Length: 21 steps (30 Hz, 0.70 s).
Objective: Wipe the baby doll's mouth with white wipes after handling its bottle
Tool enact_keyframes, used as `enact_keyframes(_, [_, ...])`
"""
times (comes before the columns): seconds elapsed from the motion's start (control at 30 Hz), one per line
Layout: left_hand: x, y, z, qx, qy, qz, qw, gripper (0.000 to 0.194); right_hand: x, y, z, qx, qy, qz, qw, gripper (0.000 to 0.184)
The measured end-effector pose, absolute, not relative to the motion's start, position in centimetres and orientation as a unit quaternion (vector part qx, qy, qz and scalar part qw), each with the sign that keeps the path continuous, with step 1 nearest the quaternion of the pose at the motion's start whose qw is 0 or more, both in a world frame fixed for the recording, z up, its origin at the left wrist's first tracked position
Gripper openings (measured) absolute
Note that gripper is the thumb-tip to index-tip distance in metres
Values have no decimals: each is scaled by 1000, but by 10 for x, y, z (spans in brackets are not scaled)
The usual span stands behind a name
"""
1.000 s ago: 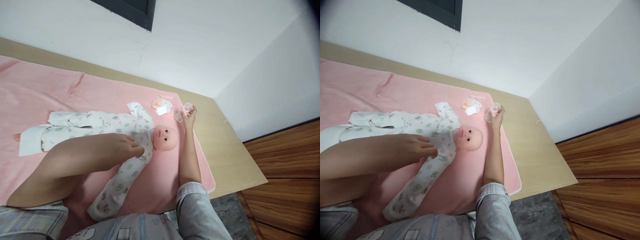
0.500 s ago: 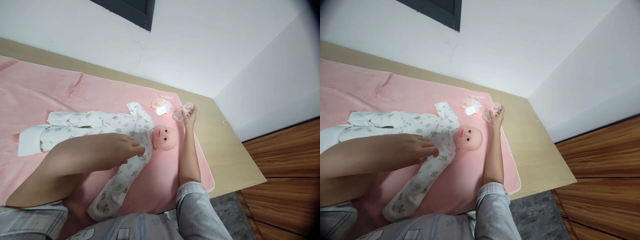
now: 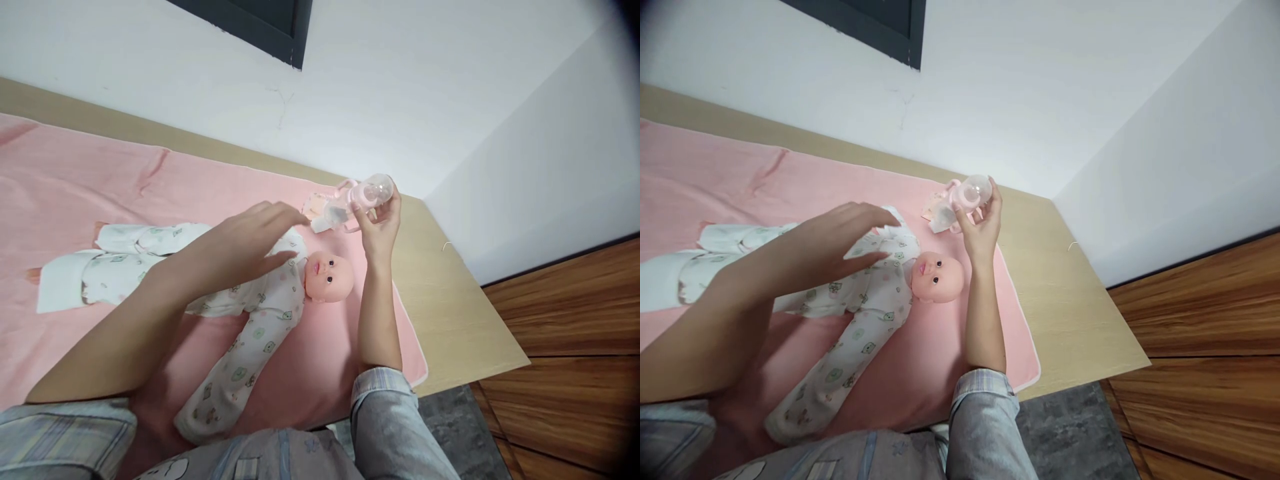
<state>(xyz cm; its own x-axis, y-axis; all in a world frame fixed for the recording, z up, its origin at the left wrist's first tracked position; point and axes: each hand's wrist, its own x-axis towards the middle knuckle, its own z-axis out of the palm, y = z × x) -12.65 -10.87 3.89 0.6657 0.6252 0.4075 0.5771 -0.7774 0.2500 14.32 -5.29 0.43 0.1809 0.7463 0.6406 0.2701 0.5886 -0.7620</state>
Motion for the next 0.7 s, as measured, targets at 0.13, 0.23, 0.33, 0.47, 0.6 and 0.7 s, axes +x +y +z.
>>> enact_keyframes(0.13, [-115,-106,38,860,373,346,21,52,100,-77,11,-380,-641,227,627,90])
enact_keyframes(0.23, [-109,-106,35,835,397,382,14,58,67,-94,9,-361,-649,265,615,83])
enact_keyframes(0.33, [-107,-105,35,826,420,375,-1,59,46,-104,6,-353,-639,299,614,78])
enact_keyframes(0.47, [-106,-103,35,815,459,353,-6,52,37,-106,2,-344,-622,306,633,70])
enact_keyframes(0.6, [-104,-101,33,812,470,346,4,52,39,-103,1,-336,-623,320,630,68])
enact_keyframes(0.7, [-106,-96,32,807,488,331,2,63,46,-101,6,-340,-610,330,635,75])
